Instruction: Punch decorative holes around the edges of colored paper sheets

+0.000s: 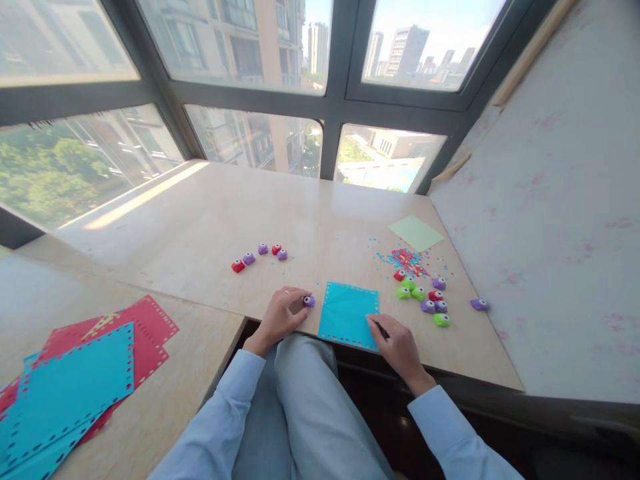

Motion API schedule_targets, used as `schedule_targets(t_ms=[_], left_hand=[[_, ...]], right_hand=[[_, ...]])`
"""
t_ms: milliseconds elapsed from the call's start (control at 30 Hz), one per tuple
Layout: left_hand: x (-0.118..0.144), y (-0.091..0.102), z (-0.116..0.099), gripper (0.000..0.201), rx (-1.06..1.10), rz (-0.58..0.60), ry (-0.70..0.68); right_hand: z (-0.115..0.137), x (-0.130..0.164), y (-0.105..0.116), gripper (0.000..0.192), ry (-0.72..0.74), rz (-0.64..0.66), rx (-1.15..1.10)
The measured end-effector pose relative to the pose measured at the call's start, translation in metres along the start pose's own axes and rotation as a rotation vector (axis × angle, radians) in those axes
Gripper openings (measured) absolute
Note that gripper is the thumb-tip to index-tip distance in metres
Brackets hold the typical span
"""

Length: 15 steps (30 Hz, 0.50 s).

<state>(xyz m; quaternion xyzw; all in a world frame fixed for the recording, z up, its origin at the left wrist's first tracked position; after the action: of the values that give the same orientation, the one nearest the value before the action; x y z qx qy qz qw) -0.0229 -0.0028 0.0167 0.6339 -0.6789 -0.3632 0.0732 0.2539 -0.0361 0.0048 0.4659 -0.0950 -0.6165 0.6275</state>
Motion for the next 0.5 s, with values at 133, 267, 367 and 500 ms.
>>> schedule_targets(t_ms=[133,267,367,500], left_hand=[[-0.007,-0.016,-0.009,0.028,-0.038,0.096,-0.003],[-0.006,-0.02,-0.009,0.029,-0.108,0.082,-0.004],[-0.004,-0.02,-0.008,0.029,-0.114,0.059,-0.015],[-0.005,-0.018,-0.009,0.026,-0.086,0.03,-0.028]], right_hand=[[0.001,0.0,0.002,0.02,0.001,-0.012,-0.022],[0.002,0.0,0.01,0.016,0.017,-0.077,-0.092],[0.016,0.0,0.013,0.016,0.07,-0.116,-0.048],[0.054,-0.002,-0.006,0.04,0.193,0.047,0.068]])
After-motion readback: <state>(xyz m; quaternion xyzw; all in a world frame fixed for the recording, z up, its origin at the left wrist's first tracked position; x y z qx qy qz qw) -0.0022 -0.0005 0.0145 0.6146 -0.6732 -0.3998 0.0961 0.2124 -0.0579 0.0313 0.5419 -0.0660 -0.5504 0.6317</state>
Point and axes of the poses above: each hand's wrist, its own x-axis away from the middle knuckle, its own y-axis out of the back of the hand, z = x × y, the point moved 4 cm from there along -x, towards the middle knuckle, and after that the axes turned 1 degree about -z, right-handed, at the moved point
